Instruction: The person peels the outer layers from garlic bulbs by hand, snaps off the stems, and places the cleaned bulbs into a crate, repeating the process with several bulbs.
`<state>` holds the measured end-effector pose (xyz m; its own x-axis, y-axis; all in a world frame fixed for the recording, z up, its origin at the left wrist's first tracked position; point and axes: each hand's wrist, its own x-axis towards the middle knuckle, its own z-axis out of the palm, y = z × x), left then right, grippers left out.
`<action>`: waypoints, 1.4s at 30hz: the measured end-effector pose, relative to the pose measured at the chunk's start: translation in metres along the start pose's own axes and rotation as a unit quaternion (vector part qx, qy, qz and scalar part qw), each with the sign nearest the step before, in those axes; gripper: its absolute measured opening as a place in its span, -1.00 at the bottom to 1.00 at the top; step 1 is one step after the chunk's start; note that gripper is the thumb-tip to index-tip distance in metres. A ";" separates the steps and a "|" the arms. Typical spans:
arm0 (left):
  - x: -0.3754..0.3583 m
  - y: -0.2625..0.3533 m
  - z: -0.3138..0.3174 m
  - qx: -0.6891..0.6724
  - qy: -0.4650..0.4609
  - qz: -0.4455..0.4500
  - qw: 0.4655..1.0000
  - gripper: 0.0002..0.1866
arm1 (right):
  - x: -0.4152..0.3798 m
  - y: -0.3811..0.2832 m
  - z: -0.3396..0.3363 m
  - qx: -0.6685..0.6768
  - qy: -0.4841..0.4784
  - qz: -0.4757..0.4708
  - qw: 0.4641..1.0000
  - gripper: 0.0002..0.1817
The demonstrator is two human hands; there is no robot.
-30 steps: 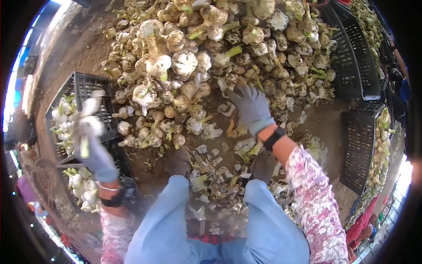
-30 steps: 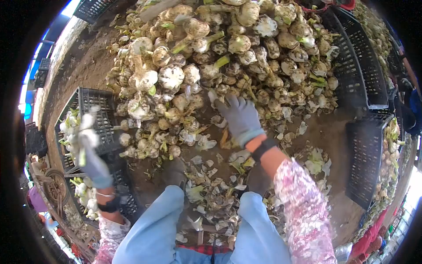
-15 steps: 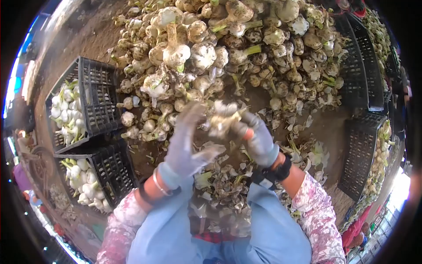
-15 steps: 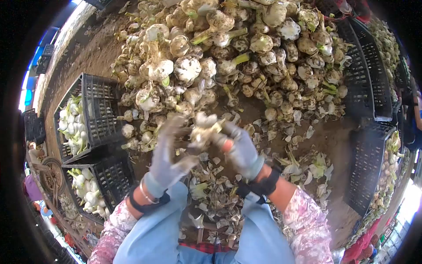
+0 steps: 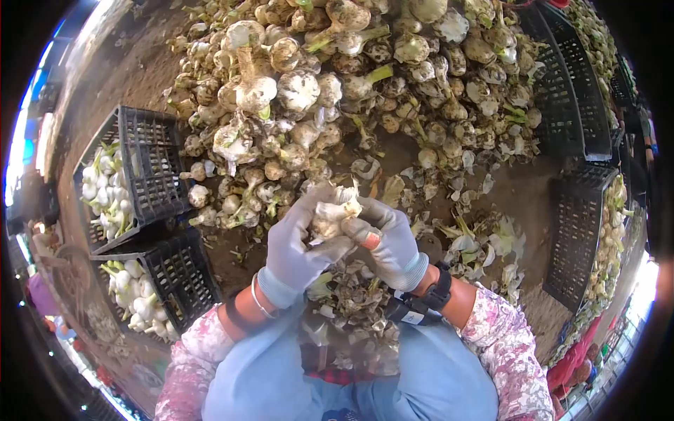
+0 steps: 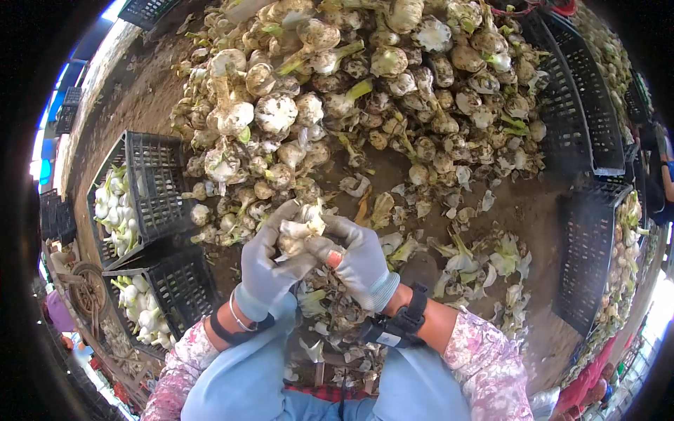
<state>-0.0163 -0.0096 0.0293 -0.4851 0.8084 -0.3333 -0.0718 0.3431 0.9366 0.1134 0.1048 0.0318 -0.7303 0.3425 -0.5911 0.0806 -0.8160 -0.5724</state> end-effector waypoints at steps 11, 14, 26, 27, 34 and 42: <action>0.006 0.004 -0.008 -0.477 -0.097 -0.357 0.797 -0.52 | 0.012 -0.013 -0.034 -0.419 -0.038 -0.404 0.813 -0.83; 0.015 -0.010 -0.003 -0.288 -0.006 -0.182 0.940 -0.54 | 0.013 0.007 -0.029 -0.328 0.071 -0.320 0.886 -0.82; 0.006 -0.007 0.001 -0.078 -0.007 0.006 0.997 -0.45 | -0.018 0.004 -0.021 0.005 -0.016 -0.002 1.000 -0.84; 0.007 -0.003 0.000 -0.082 -0.017 -0.007 0.996 -0.45 | -0.016 0.010 -0.024 0.098 -0.033 -0.001 0.995 -0.82; 0.005 0.016 -0.014 -0.409 -0.020 -0.016 0.912 -0.59 | -0.014 -0.014 -0.072 0.156 -0.073 -0.036 0.984 -0.61; 0.007 0.011 -0.006 -0.223 -0.092 0.052 0.969 -0.66 | -0.018 -0.024 -0.024 -0.170 0.026 -0.029 0.985 -0.49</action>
<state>-0.0260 -0.0034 0.0380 -0.3488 0.9134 -0.2098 -0.4211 0.0472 0.9058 0.1409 0.1288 0.0426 -0.7049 0.4155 -0.5748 0.2677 -0.5947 -0.7581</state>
